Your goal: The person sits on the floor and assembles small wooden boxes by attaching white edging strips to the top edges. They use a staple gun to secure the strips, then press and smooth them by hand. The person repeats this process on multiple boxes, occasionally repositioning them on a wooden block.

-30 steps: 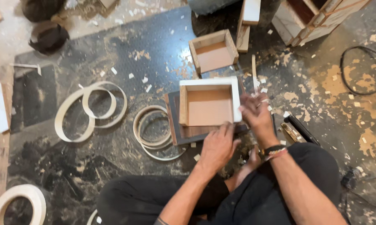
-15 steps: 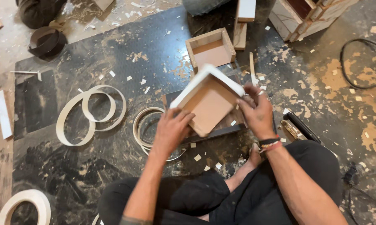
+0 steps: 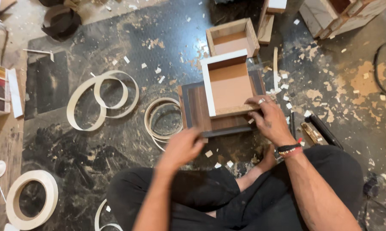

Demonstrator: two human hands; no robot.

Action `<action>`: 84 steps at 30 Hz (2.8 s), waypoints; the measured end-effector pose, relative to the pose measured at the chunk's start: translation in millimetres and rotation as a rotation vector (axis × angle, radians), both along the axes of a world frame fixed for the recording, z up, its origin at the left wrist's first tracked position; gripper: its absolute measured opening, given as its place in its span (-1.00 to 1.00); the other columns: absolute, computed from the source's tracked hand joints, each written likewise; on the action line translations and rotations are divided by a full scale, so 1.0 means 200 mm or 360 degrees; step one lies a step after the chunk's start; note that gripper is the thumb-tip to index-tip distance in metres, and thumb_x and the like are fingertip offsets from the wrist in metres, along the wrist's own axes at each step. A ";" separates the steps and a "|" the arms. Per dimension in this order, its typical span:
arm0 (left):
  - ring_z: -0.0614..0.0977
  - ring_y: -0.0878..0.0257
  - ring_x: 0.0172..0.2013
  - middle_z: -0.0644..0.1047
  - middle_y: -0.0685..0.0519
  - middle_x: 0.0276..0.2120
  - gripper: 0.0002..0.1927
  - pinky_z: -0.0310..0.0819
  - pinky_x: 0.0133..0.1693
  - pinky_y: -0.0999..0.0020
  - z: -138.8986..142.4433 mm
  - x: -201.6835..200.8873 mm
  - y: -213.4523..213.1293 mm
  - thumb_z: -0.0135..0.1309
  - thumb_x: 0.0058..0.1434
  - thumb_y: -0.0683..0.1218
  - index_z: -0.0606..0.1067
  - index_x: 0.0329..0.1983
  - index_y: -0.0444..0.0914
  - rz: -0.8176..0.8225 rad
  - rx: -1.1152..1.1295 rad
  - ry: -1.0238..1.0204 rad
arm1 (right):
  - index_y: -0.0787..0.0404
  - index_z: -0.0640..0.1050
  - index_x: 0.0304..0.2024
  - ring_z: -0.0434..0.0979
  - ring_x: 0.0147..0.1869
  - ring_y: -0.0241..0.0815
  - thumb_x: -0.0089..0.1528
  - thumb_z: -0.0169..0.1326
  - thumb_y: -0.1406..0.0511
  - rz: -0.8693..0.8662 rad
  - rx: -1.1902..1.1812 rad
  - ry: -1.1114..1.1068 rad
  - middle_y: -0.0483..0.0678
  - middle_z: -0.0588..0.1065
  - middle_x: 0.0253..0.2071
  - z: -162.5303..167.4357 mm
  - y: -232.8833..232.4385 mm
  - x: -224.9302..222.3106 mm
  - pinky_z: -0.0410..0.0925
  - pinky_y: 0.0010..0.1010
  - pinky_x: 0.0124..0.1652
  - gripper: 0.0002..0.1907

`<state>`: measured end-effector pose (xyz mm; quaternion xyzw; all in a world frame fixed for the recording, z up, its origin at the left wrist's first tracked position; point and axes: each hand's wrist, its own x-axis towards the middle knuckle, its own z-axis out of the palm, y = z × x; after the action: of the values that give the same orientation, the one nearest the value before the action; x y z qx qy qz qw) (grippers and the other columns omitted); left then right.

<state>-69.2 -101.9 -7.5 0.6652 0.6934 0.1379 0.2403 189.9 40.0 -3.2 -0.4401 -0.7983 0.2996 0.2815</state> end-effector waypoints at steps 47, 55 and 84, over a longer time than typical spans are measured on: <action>0.54 0.17 -0.12 0.54 0.10 -0.19 -0.71 0.36 -0.08 0.18 0.00 0.24 0.44 0.21 0.25 -0.02 0.57 -0.02 -0.22 -0.0523 0.1138 0.0434 | 0.12 0.66 -0.01 0.62 -0.04 0.02 0.25 0.22 0.32 -0.0192 0.0297 -0.0020 -0.05 0.56 -0.01 -0.02 -0.05 0.05 0.45 -0.23 -0.09 -0.75; 0.53 0.19 -0.12 0.52 0.10 -0.21 -0.74 0.36 -0.04 0.21 -0.03 0.28 0.45 0.18 0.30 -0.05 0.55 -0.02 -0.25 -0.0451 0.1235 0.0445 | 0.15 0.65 -0.03 0.63 -0.06 0.02 0.24 0.22 0.35 -0.0185 0.0263 -0.0010 -0.03 0.57 0.01 0.01 0.00 0.03 0.46 -0.25 -0.09 -0.76; 0.52 0.13 -0.08 0.52 0.08 -0.19 -0.68 0.36 0.06 0.13 -0.06 0.25 0.41 0.12 0.18 -0.14 0.53 0.02 -0.21 -0.0393 0.1213 0.0326 | 0.25 0.52 0.17 0.56 -0.07 0.39 0.38 0.02 0.07 -0.0551 0.0093 -0.0793 0.34 0.58 -0.15 0.10 0.17 0.61 0.37 0.09 -0.07 -0.54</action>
<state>-19.9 -19.2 -18.7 0.7950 0.5281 0.2880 -0.0786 310.9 73.8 16.7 -0.6212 -0.7642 0.1069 0.1365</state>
